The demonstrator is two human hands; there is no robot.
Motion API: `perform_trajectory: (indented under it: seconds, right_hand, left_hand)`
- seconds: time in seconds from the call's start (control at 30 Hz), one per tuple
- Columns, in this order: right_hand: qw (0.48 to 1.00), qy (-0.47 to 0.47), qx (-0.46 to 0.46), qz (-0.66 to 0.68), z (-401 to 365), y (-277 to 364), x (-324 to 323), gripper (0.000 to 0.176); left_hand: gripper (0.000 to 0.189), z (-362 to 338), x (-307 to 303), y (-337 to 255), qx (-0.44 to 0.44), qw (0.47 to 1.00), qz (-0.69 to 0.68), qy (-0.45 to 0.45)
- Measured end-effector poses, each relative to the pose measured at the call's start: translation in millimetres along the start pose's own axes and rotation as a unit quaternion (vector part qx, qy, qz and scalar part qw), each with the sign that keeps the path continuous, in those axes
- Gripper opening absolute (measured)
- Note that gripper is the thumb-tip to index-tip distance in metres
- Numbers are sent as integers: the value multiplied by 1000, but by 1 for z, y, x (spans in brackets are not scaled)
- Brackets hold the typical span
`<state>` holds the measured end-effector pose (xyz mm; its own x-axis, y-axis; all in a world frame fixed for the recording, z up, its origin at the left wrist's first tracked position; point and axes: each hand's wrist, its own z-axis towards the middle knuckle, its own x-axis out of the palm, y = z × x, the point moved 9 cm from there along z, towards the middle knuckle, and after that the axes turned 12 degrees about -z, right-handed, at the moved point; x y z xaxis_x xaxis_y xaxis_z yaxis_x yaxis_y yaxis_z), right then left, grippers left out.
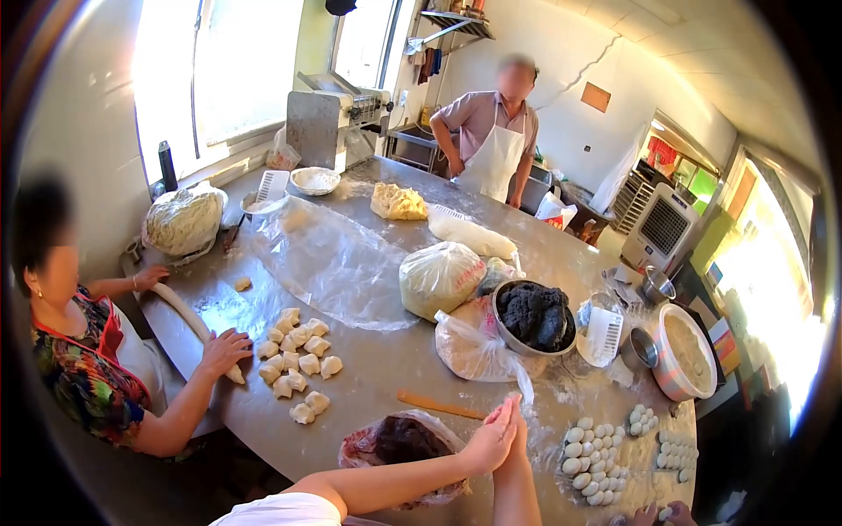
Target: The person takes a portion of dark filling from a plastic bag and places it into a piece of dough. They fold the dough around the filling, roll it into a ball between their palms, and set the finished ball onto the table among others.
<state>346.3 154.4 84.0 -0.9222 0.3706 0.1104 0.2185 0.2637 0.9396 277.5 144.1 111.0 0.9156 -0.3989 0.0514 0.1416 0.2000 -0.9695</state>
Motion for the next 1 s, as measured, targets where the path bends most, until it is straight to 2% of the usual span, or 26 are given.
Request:
perform_trajectory:
  seconds: [0.03,0.07,0.13,0.17,0.2,0.23,0.33,0.37,0.47,0.5,0.6,0.63,0.67,0.73,0.77,0.87,0.9,1.0]
  right_hand:
    - [981,-47,96,165,48,-69,-23,46]
    - [983,-11,91,160,46,-61,-21,46]
    - [984,54,90,142,25,-40,-18,46]
    - [948,208,12,240,18,-32,-3,38]
    - [952,196,22,236,23,-44,-16,37]
    - [957,165,43,235,17,-42,-10,36]
    - [957,130,59,253,0,-25,30,35]
    - [955,129,59,259,-8,-18,44,35]
    - [956,131,53,259,-36,-1,67,36]
    - [958,127,49,253,-43,3,69,37]
    - [977,108,1,185,-47,11,60,37]
    - [984,98,-22,149,-47,13,55,35]
    - [989,90,-47,112,-45,15,49,33]
    - [988,64,-16,136,-37,-1,34,22]
    - [988,44,5,146,-35,-6,32,19]
    - [985,10,62,158,-35,-20,27,15]
    - [985,4,76,153,-38,-23,28,15]
    - [987,8,81,137,-41,-31,27,19]
  left_hand:
    - [54,-1,6,-1,22,999,25,30]
    - [56,-2,13,-3,43,996,48,58]
    - [57,-9,14,-17,80,993,66,53]
    - [57,-11,14,-19,87,994,50,42]
    - [56,-16,17,-19,90,995,31,30]
    - [57,-12,20,-4,46,992,110,39]
    - [58,1,6,11,-82,992,89,30]
    - [60,7,0,18,-101,992,75,20]
    - [60,23,-30,16,-146,978,151,-2]
    - [59,27,-44,10,-117,975,174,-68]
    - [58,35,-67,8,-29,990,35,-136]
    - [42,31,-81,-4,57,970,-59,-227]
    - [37,29,-81,7,8,971,-102,-215]
    - [27,26,-87,13,-83,961,-184,-189]
    - [24,25,-91,15,-53,956,-198,-210]
    - [22,11,-100,6,-154,946,-211,-190]
    - [25,13,-101,22,-108,946,-217,-216]
    - [34,7,-103,37,-157,955,-174,-183]
